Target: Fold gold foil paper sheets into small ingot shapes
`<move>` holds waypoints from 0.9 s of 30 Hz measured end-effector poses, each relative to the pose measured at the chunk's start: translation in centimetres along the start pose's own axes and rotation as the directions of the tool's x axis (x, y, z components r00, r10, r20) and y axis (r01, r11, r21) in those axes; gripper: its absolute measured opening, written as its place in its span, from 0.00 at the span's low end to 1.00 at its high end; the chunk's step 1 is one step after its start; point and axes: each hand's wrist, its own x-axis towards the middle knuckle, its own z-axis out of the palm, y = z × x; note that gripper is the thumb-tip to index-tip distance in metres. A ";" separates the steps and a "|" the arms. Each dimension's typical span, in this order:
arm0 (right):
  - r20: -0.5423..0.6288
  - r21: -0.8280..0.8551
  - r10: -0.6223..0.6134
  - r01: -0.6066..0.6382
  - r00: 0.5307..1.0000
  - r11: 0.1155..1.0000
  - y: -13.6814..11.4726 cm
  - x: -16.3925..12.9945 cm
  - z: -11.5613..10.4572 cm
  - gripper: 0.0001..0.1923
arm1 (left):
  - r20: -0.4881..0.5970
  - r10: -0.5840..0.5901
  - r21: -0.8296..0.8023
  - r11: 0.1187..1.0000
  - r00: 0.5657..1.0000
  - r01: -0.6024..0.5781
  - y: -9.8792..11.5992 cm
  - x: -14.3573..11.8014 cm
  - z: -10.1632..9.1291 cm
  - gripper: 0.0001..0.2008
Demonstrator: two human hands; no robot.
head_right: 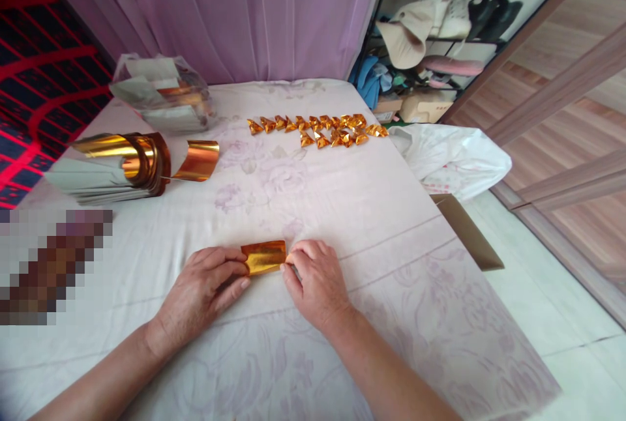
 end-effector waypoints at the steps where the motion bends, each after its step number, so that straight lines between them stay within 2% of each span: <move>1: 0.001 -0.003 -0.001 0.001 1.000 1.000 0.0 0.1 0.0 0.06 | -0.001 -0.004 -0.006 1.000 1.000 0.004 0.0 0.0 0.0 0.11; 12: -0.047 -0.019 0.045 -0.046 0.998 0.999 -0.2 0.4 0.7 0.07 | -0.041 -0.134 -0.011 0.991 0.990 0.133 0.2 0.4 0.6 0.09; 27: -0.009 -0.113 0.100 -0.100 0.995 0.989 -0.5 0.5 0.9 0.09 | -0.065 -0.192 0.020 0.981 0.979 0.194 0.5 0.8 1.0 0.09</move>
